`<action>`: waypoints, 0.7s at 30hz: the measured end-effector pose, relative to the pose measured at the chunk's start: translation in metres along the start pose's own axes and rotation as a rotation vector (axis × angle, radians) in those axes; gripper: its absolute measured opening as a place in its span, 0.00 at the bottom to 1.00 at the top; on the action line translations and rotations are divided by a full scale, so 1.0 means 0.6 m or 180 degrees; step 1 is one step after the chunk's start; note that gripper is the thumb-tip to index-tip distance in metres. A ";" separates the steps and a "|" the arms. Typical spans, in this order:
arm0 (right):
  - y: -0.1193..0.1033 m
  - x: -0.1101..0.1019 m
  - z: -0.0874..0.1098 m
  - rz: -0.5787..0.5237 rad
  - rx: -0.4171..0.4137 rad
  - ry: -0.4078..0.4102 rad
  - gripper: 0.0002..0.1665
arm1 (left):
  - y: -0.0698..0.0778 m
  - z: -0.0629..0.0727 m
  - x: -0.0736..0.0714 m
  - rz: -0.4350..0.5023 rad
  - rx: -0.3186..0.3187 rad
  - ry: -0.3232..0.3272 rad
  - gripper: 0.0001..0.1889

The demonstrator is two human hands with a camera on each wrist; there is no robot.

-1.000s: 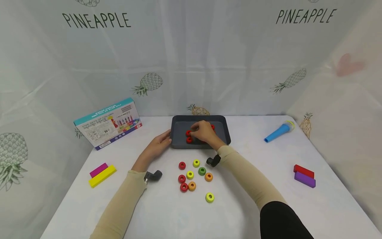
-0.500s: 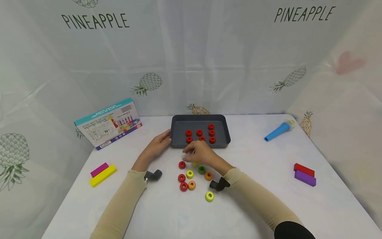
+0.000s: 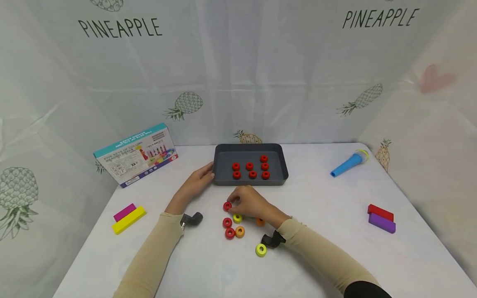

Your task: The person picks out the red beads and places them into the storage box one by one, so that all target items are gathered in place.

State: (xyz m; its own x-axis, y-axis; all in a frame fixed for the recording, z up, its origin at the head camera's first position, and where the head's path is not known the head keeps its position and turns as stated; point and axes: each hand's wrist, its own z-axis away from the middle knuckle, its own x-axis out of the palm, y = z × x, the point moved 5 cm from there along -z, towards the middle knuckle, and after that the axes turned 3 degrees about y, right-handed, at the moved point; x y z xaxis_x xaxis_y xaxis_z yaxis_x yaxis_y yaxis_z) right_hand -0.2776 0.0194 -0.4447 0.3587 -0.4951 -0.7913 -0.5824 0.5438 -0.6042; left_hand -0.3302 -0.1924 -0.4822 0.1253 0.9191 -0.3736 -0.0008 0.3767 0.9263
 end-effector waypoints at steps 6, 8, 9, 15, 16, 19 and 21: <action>-0.004 -0.003 0.001 0.0005 0.0020 0.0013 0.13 | 0.005 -0.001 0.000 -0.0012 0.0035 0.0012 0.32; -0.003 -0.005 0.002 0.0016 0.0031 0.0025 0.13 | 0.004 -0.001 0.001 -0.0020 0.0026 0.0003 0.32; -0.003 -0.006 0.002 0.0017 0.0030 0.0030 0.13 | 0.004 -0.001 0.002 -0.0023 0.0022 -0.0007 0.32; -0.005 -0.026 -0.008 -0.0021 -0.0025 0.0096 0.12 | 0.002 0.000 0.004 -0.0036 0.0004 -0.0035 0.32; -0.006 -0.032 -0.012 -0.0045 -0.0052 0.0121 0.12 | 0.002 0.000 0.003 -0.0035 0.0006 -0.0026 0.32; -0.006 -0.052 -0.031 -0.0139 -0.0095 0.0215 0.13 | 0.001 0.001 0.003 -0.0042 0.0023 0.0010 0.32; -0.001 -0.065 -0.045 -0.0191 -0.0080 0.0299 0.14 | 0.001 0.002 0.002 -0.0051 0.0032 0.0017 0.32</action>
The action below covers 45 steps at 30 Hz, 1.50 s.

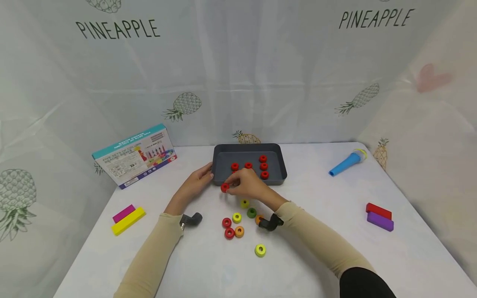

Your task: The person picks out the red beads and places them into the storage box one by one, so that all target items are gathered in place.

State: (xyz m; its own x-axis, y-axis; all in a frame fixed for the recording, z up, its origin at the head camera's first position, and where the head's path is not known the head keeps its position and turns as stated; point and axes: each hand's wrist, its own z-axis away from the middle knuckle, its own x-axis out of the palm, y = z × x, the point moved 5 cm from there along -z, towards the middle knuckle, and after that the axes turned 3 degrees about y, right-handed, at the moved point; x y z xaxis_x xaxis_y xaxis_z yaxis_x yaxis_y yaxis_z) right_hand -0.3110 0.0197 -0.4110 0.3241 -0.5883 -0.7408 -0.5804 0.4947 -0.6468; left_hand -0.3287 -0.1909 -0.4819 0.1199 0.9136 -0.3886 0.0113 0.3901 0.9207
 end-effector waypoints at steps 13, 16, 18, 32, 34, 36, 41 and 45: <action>0.028 -0.006 -0.087 0.0144 0.0507 0.0011 0.15 | 0.000 0.001 -0.003 0.0026 0.0064 -0.0061 0.32; 0.038 0.004 -0.097 0.0202 0.0593 -0.0028 0.15 | 0.001 0.000 -0.003 0.0058 0.0052 -0.0076 0.32; 0.043 0.009 -0.102 0.0239 0.0607 -0.0068 0.15 | 0.002 0.000 -0.003 0.0095 0.0044 -0.0075 0.32; 0.053 0.026 -0.107 0.0325 0.0611 -0.0187 0.13 | 0.001 0.005 -0.001 0.0028 0.0098 -0.0024 0.32; 0.055 0.026 -0.105 0.0271 0.0622 -0.0193 0.13 | 0.001 0.005 0.000 0.0021 0.0102 -0.0024 0.32; 0.056 0.023 -0.103 0.0207 0.0631 -0.0188 0.13 | 0.001 0.005 0.001 0.0035 0.0112 -0.0031 0.32; 0.056 0.006 -0.098 0.0034 0.0559 -0.0066 0.15 | 0.001 0.005 0.000 0.0050 0.0081 -0.0031 0.32; 0.038 -0.014 -0.082 -0.0095 0.0479 0.0001 0.18 | 0.002 0.001 -0.003 0.0026 0.0018 -0.0020 0.32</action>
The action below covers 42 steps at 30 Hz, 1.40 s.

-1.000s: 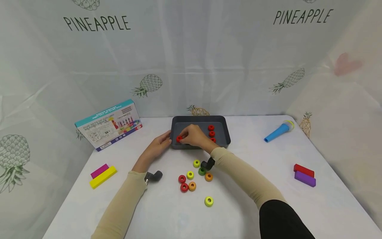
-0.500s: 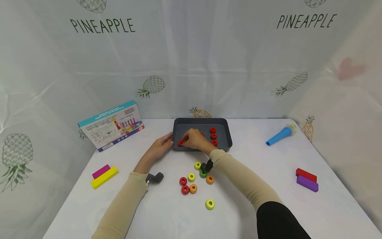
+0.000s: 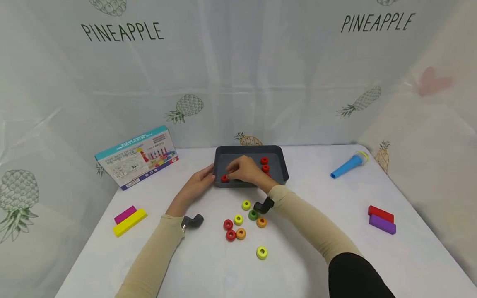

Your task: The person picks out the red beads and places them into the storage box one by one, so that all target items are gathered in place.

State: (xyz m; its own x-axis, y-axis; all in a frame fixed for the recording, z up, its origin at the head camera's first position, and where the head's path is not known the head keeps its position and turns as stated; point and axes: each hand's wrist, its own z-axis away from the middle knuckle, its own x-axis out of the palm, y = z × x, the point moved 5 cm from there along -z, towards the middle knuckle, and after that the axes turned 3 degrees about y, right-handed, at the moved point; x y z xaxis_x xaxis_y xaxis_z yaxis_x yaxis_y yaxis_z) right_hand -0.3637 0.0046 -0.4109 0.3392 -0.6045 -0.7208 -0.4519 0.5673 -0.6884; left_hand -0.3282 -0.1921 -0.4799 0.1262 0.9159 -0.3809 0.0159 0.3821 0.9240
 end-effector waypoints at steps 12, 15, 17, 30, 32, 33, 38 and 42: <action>-0.053 0.008 0.122 -0.0100 -0.0459 -0.0501 0.15 | -0.007 -0.006 -0.001 -0.0087 -0.0094 0.0081 0.32; -0.053 0.029 0.145 -0.0126 -0.0444 -0.0574 0.16 | -0.007 -0.003 -0.001 -0.0128 -0.0107 0.0063 0.32; -0.051 0.044 0.157 -0.0158 -0.0397 -0.0587 0.15 | -0.006 -0.001 -0.002 -0.0133 -0.0102 0.0076 0.32; -0.047 0.086 0.183 0.0104 -0.0416 -0.0568 0.09 | 0.007 0.001 -0.001 -0.0024 -0.0002 0.0037 0.31; -0.046 0.087 0.183 0.0099 -0.0418 -0.0575 0.08 | 0.014 0.004 -0.002 -0.0012 -0.0015 0.0017 0.31; -0.045 0.088 0.182 0.0099 -0.0409 -0.0583 0.08 | 0.014 0.004 -0.002 -0.0007 -0.0012 0.0017 0.31; -0.042 0.092 0.184 0.0108 -0.0395 -0.0599 0.09 | 0.002 -0.002 -0.002 -0.0015 -0.0038 0.0038 0.32; -0.042 0.087 0.183 0.0125 -0.0423 -0.0578 0.10 | -0.003 -0.002 0.000 -0.0013 -0.0049 0.0015 0.32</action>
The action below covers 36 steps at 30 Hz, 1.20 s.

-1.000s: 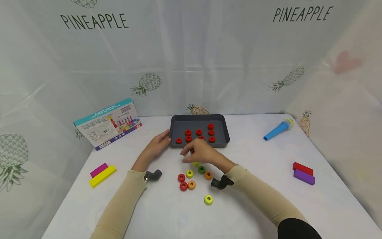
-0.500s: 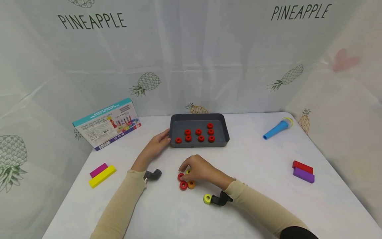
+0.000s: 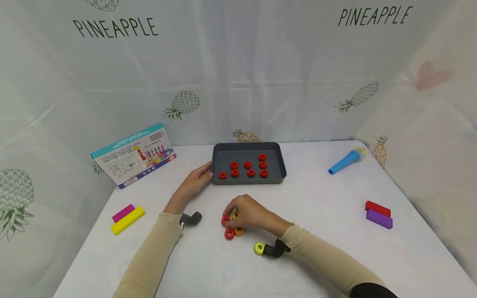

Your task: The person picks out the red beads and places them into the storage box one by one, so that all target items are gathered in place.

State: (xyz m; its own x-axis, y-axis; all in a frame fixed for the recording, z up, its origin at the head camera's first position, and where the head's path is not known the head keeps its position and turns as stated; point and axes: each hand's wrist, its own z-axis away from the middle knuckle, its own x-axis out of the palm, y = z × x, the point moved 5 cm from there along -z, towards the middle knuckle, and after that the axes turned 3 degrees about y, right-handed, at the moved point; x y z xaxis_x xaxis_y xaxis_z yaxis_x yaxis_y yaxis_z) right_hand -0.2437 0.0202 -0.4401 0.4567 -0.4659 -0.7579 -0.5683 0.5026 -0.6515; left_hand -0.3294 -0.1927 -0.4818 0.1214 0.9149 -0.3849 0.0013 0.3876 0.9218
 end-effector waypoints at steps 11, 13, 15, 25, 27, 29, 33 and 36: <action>-0.003 -0.091 -0.054 0.0032 -0.0128 0.0210 0.11 | -0.001 -0.001 -0.001 -0.0049 -0.0015 0.0028 0.32; -0.003 -0.108 -0.071 0.0032 -0.0155 0.0269 0.12 | -0.001 -0.001 -0.001 -0.0032 -0.0011 0.0016 0.32; 0.000 -0.123 -0.089 0.0021 -0.0128 0.0339 0.14 | 0.000 -0.001 -0.002 -0.0004 -0.0004 0.0008 0.32; 0.047 -0.147 -0.180 0.0164 0.0484 0.0482 0.17 | -0.002 0.000 0.003 0.0129 0.0039 -0.0007 0.31; 0.059 -0.142 -0.193 0.0169 0.0597 0.0463 0.17 | -0.001 0.001 0.006 0.0155 0.0079 -0.0046 0.31; 0.071 -0.136 -0.203 0.0160 0.0688 0.0446 0.17 | -0.001 0.002 0.009 0.0144 0.0094 -0.0071 0.31; 0.088 -0.124 -0.221 0.0174 0.0735 0.0423 0.17 | 0.000 0.002 0.008 0.0039 0.0134 -0.0052 0.31; 0.094 -0.117 -0.236 0.0202 0.0703 0.0434 0.17 | 0.001 0.002 0.002 -0.0023 0.0130 0.0017 0.31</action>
State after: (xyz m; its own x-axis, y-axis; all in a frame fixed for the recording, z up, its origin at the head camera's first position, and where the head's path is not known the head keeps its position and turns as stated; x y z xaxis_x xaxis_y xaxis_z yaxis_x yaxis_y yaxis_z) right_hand -0.4048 -0.0220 -0.4189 0.3201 -0.5145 -0.7955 -0.4229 0.6738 -0.6060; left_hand -0.3279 -0.1917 -0.4813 0.1160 0.9128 -0.3915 0.0426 0.3893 0.9201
